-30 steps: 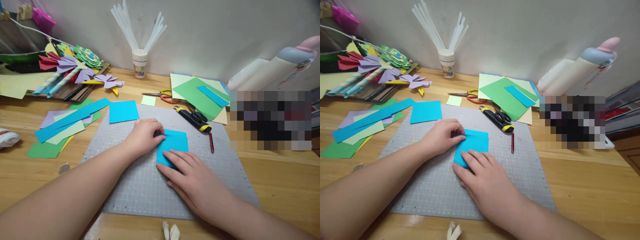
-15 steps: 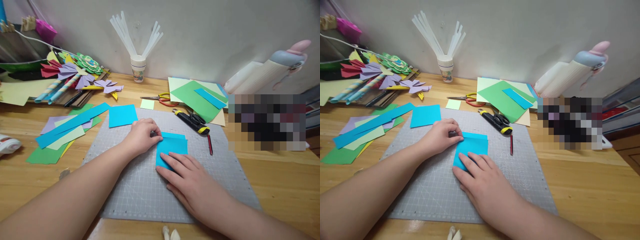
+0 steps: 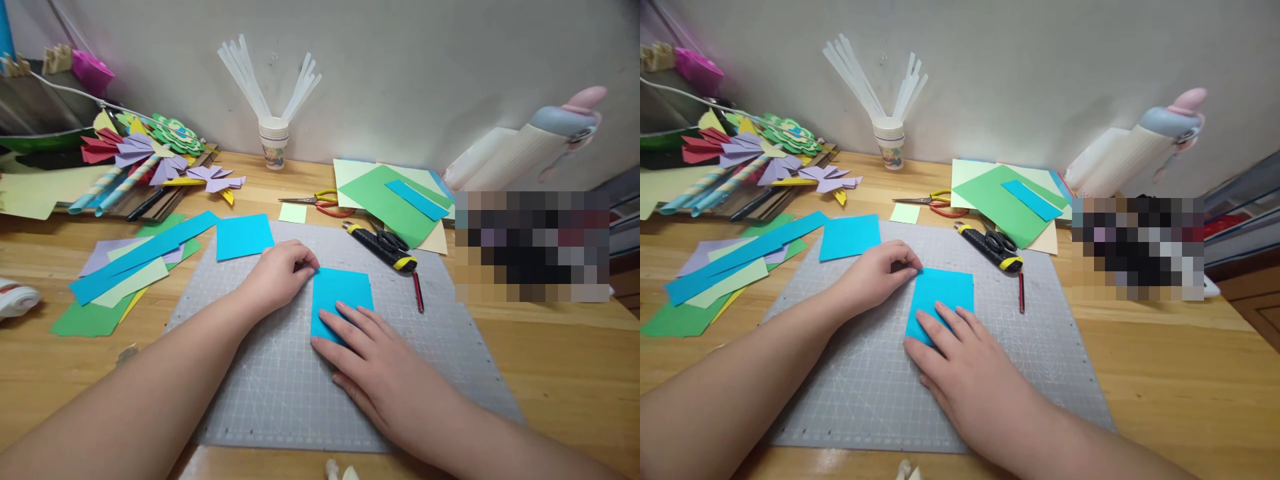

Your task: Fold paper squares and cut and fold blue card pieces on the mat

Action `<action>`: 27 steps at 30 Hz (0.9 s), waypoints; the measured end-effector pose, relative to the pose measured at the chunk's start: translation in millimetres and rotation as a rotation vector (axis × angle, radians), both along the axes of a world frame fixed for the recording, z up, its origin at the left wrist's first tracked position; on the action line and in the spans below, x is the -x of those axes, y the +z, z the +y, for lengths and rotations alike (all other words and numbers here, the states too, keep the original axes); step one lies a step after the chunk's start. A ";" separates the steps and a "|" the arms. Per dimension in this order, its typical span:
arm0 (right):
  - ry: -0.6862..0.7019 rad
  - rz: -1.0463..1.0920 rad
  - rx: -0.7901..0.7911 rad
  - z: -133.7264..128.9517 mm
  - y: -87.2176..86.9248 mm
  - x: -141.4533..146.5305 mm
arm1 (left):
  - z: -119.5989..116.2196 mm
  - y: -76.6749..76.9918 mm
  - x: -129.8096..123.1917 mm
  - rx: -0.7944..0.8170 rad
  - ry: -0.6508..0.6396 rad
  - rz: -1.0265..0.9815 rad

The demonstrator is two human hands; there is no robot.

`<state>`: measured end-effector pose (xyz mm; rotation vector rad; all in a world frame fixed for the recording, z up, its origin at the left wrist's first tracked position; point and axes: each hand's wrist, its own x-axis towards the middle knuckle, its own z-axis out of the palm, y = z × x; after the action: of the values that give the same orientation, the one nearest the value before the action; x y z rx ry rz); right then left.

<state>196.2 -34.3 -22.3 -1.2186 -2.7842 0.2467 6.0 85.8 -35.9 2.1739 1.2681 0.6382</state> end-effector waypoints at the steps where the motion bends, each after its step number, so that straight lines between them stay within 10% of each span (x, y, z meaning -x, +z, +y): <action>1: 0.000 0.000 0.001 -0.4 0.4 -0.1 | 0.2 -0.2 0.3 0.003 0.004 -0.004; 27: -0.002 0.003 0.028 1.1 1.6 -0.7 | -11.4 1.3 -3.2 -0.055 0.054 0.174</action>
<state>196.9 -33.3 -20.7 -1.2252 -2.7862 0.2878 9.1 74.4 -34.7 2.2888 1.4175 0.5200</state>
